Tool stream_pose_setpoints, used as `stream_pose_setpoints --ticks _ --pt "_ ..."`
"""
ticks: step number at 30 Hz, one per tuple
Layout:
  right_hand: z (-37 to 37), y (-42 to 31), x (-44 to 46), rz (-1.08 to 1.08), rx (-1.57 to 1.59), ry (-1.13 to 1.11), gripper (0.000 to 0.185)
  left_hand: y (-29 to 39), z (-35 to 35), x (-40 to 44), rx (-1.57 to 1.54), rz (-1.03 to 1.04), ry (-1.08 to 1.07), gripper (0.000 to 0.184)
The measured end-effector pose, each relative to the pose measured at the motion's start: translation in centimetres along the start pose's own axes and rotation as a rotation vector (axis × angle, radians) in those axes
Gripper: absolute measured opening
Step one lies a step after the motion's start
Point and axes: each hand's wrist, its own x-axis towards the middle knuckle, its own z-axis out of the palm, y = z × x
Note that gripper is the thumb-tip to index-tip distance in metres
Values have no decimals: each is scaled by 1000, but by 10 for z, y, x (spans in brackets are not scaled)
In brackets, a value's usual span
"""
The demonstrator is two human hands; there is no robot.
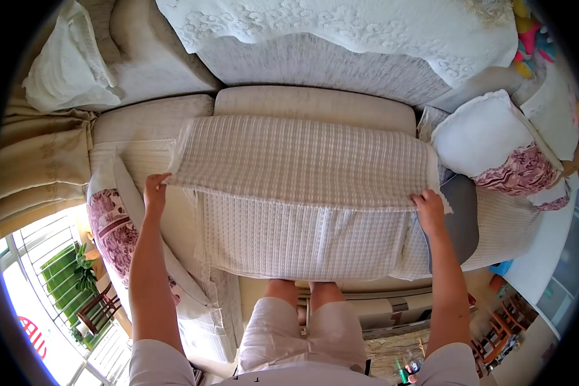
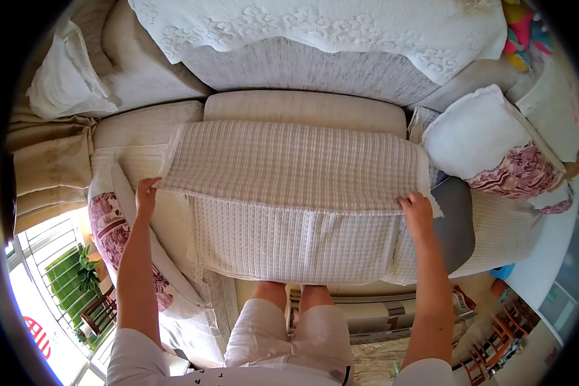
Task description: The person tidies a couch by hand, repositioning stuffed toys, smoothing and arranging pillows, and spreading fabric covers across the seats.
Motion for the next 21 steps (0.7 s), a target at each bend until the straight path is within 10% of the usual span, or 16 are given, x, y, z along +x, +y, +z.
stream_pose_setpoints --ticks 21 --pt "74 92 18 496 170 -38 22 -11 60 31 -397 -360 134 29"
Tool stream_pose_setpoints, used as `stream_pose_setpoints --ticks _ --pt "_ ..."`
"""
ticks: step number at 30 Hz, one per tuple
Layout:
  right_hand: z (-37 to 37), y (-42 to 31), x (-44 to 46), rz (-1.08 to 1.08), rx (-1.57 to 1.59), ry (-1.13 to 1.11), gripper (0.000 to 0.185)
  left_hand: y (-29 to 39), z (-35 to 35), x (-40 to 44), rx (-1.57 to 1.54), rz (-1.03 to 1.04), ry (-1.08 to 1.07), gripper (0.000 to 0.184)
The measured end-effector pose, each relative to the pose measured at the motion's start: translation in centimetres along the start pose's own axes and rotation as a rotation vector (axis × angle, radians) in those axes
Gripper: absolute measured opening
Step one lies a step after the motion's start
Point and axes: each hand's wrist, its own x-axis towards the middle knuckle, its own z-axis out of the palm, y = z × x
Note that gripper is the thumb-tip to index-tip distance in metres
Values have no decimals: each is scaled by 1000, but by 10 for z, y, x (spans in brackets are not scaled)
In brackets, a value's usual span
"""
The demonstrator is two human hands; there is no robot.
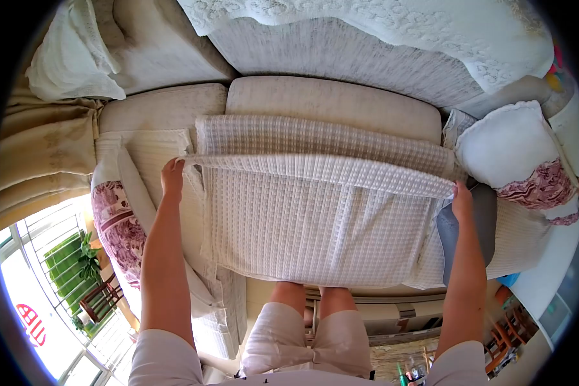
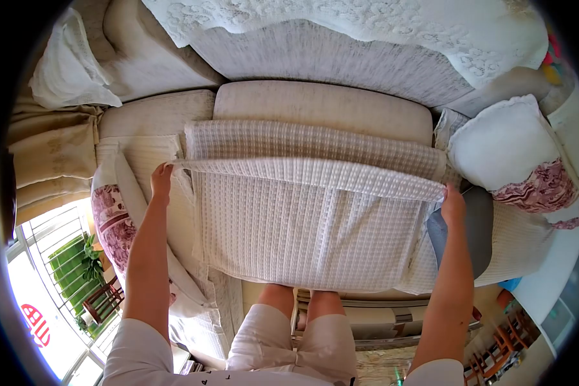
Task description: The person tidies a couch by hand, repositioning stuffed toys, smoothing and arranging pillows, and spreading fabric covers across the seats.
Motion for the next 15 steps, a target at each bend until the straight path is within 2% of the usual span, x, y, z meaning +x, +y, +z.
stream_pose_setpoints --ticks 5,8,11,13,15 --pt "-2 -12 38 53 -192 -73 28 16 23 38 68 -30 51 30" --pt "-4 -25 48 46 -240 25 25 26 34 55 82 43 101 31" --pt "-4 -31 59 164 -263 -40 23 35 42 71 196 8 99 35" --pt "10 -17 67 58 -244 9 24 32 51 81 129 -43 70 36" --pt "12 -23 74 102 -260 -41 24 36 61 82 -18 -169 53 31"
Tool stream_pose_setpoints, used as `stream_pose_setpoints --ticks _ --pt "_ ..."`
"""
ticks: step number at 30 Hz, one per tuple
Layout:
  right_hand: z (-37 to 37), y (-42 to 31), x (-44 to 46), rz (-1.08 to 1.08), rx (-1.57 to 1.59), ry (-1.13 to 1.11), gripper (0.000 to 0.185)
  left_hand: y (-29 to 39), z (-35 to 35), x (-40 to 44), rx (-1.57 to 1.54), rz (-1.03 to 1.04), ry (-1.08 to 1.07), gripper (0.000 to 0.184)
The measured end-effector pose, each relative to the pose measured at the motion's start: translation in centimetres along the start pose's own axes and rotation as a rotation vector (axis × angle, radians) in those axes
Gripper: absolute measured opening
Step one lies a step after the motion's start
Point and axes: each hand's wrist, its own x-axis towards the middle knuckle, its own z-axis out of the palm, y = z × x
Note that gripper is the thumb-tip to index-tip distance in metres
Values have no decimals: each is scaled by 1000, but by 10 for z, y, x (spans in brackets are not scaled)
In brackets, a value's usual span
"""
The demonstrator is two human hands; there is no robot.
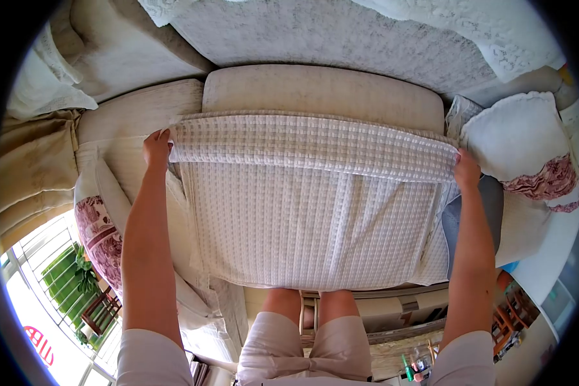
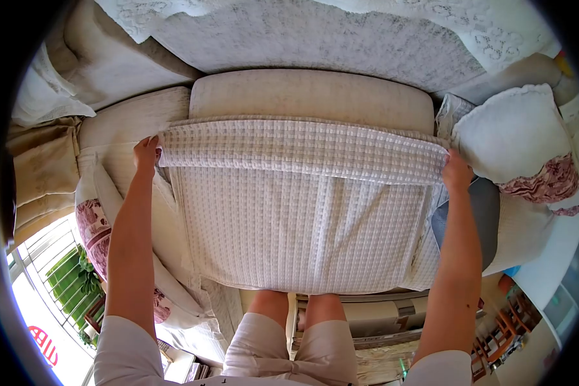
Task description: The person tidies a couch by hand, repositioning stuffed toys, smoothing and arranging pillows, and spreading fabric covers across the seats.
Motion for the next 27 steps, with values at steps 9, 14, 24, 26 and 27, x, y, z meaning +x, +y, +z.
stream_pose_setpoints --ticks 9,14,24,26,27 --pt "-38 -70 -78 -375 202 367 52 3 6 -78 773 1001 32 61" --pt "-11 -98 -110 -510 152 173 64 9 22 -132 865 1090 -351 75" --pt "-28 -77 -40 -461 288 242 32 45 19 -63 787 927 -248 31" --pt "-61 -79 -14 -377 355 158 28 88 11 -62 712 927 -218 22" --pt "-69 -81 4 -292 418 70 25 108 11 -56 745 836 -279 24"
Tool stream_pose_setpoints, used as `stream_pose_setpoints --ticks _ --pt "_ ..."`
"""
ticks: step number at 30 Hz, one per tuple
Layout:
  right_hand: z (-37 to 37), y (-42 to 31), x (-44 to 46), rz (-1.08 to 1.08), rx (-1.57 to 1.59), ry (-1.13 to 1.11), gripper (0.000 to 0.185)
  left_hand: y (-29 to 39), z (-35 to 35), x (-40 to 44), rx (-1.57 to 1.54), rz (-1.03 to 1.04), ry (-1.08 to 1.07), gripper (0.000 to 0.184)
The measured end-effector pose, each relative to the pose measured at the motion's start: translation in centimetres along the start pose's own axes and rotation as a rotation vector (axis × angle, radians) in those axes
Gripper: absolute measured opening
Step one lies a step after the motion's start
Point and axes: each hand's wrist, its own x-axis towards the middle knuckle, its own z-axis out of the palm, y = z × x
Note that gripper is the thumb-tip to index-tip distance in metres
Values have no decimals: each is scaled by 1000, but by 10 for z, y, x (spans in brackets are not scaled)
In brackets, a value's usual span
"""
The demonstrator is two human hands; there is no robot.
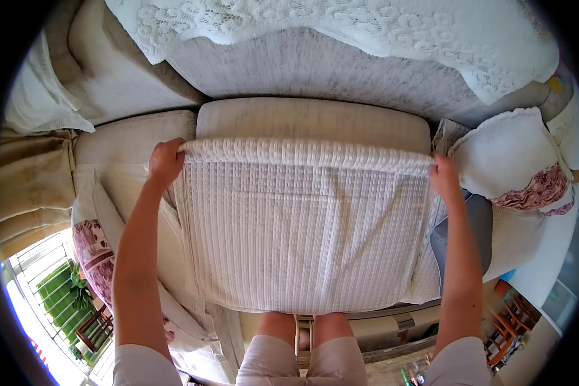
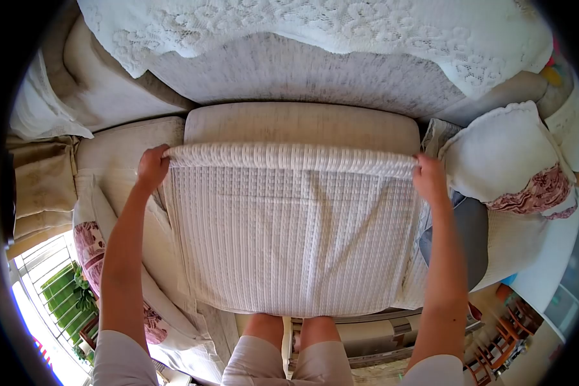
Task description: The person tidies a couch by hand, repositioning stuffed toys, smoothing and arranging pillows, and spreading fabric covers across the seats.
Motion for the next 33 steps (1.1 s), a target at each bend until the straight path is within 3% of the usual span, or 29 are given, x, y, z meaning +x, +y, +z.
stream_pose_setpoints --ticks 2,5,8,10,11,13,18,21,23,26,28,29,31,33 --pt "6 30 45 -49 -15 8 24 -2 -6 32 -11 -57 -83 26" --pt "4 32 101 -71 -43 -119 24 -15 0 73 -43 81 3 29" --pt "15 32 134 -57 -285 -179 25 -15 11 105 95 48 -48 26" --pt "16 7 141 105 -470 -58 24 -2 15 117 385 -50 -17 20" --pt "17 2 139 108 -469 -66 24 -1 18 122 385 -48 -26 20" --pt "23 -3 133 89 -607 61 24 -1 28 127 432 -99 161 16" --pt "31 18 115 14 -670 282 23 -1 38 115 452 -94 245 16" --pt "28 28 107 -16 -568 442 24 -3 43 107 457 -34 369 30" --pt "18 31 101 50 -456 568 27 8 46 94 405 82 562 49" --pt "18 18 72 -48 -465 780 26 31 62 67 359 311 399 58" --pt "39 17 51 -109 -276 647 30 47 81 50 308 424 312 56" --pt "53 10 37 -128 -265 577 35 57 85 41 325 406 179 55" --pt "76 -15 16 -121 -224 364 49 69 99 34 292 417 120 54" --pt "99 -26 14 -52 -306 298 50 79 107 39 338 369 104 53"
